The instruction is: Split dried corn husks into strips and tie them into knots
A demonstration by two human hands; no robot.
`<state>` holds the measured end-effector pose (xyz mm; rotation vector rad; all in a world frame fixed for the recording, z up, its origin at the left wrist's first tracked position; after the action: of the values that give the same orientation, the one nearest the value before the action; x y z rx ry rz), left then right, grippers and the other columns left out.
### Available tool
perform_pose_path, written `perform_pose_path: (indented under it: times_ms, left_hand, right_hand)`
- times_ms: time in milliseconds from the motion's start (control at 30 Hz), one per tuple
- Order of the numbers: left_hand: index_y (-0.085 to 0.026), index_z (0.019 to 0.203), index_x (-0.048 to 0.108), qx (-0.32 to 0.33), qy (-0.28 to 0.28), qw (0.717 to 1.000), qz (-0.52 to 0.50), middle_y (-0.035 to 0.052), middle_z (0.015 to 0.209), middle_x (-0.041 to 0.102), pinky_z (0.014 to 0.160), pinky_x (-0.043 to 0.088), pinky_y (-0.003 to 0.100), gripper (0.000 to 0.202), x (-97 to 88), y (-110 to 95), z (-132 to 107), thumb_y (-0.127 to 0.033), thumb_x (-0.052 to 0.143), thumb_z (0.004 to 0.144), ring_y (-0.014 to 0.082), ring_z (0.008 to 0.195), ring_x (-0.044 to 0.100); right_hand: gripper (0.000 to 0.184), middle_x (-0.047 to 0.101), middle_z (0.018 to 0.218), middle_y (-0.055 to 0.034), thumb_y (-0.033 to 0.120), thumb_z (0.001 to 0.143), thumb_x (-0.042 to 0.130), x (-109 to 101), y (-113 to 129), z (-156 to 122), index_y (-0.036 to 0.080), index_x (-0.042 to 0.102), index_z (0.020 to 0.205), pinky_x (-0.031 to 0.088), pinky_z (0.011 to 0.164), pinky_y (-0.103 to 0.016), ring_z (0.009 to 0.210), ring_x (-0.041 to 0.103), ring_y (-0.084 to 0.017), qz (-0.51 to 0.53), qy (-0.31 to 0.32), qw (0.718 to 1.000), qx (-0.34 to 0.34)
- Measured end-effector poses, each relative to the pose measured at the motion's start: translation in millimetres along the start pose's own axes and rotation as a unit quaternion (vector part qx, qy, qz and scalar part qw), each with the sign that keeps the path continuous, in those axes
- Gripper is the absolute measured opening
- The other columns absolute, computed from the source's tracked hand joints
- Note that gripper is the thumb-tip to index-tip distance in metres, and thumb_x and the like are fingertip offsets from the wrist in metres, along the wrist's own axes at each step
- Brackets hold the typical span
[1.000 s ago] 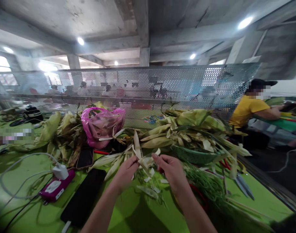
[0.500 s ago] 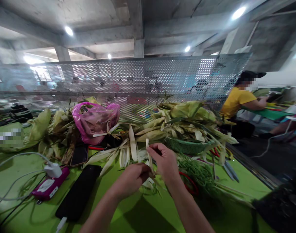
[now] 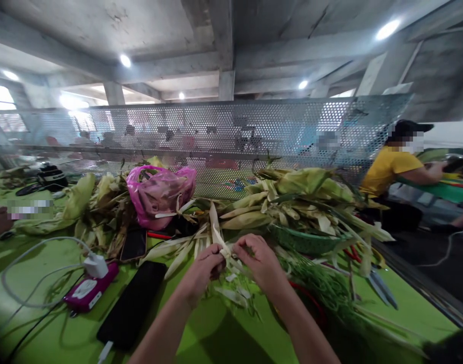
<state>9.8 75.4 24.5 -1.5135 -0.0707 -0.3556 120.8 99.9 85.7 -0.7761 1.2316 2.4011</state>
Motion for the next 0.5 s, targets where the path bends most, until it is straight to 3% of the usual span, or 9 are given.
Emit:
perform_pose_path:
  times_ms: [167,267,367,500]
  left_hand:
    - [-0.018,0.074,0.046,0.020,-0.010,0.999,-0.040,-0.0068,0.057,0.032,0.048,0.012,0.024,0.008,-2.0,-6,-1,-0.024,0.051,0.072,0.0069,0.048,0.021]
    - [-0.018,0.076,0.046,0.013,-0.016,0.998,-0.057,-0.0069,0.057,0.034,0.048,0.012,0.024,0.009,-4.5,-4,1,-0.025,0.052,0.073,0.0072,0.049,0.021]
    - [-0.019,0.076,0.046,0.041,-0.043,0.996,-0.065,-0.0055,0.058,0.039,0.050,0.021,0.023,0.009,-10.2,-9,2,-0.026,0.051,0.075,0.0082,0.051,0.028]
    - [-0.019,0.076,0.047,0.045,-0.047,0.995,-0.077,-0.0011,0.065,0.051,0.060,0.036,0.025,0.009,-8.3,-12,0,-0.024,0.052,0.071,0.0120,0.060,0.046]
  right_hand:
    - [0.027,0.064,0.080,-0.0058,0.043,0.085,0.051,-10,-6,0,0.021,0.060,0.071,0.043,0.077,-0.035,0.083,0.057,-0.023,-0.030,-0.070,0.997,-0.016]
    - [0.021,0.066,0.094,-0.0076,0.040,0.087,0.053,-20,9,-5,0.022,0.064,0.086,0.042,0.085,-0.038,0.094,0.056,-0.025,-0.074,-0.118,0.989,-0.057]
    - [0.021,0.064,0.108,-0.0085,0.037,0.087,0.055,-31,30,-14,0.024,0.064,0.100,0.037,0.092,-0.042,0.105,0.053,-0.027,-0.130,-0.175,0.972,-0.092]
    - [0.021,0.067,0.093,-0.0071,0.042,0.087,0.054,-9,31,-11,0.024,0.065,0.088,0.040,0.081,-0.039,0.093,0.056,-0.027,-0.116,-0.093,0.987,-0.061]
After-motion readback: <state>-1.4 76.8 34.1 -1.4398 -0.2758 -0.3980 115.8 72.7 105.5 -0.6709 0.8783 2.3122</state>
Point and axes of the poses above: each hand's wrist, its own z-axis towards the middle knuckle, its own x-axis out of the palm, y = z × x, the point moved 10 cm from there along z, towards the middle knuckle
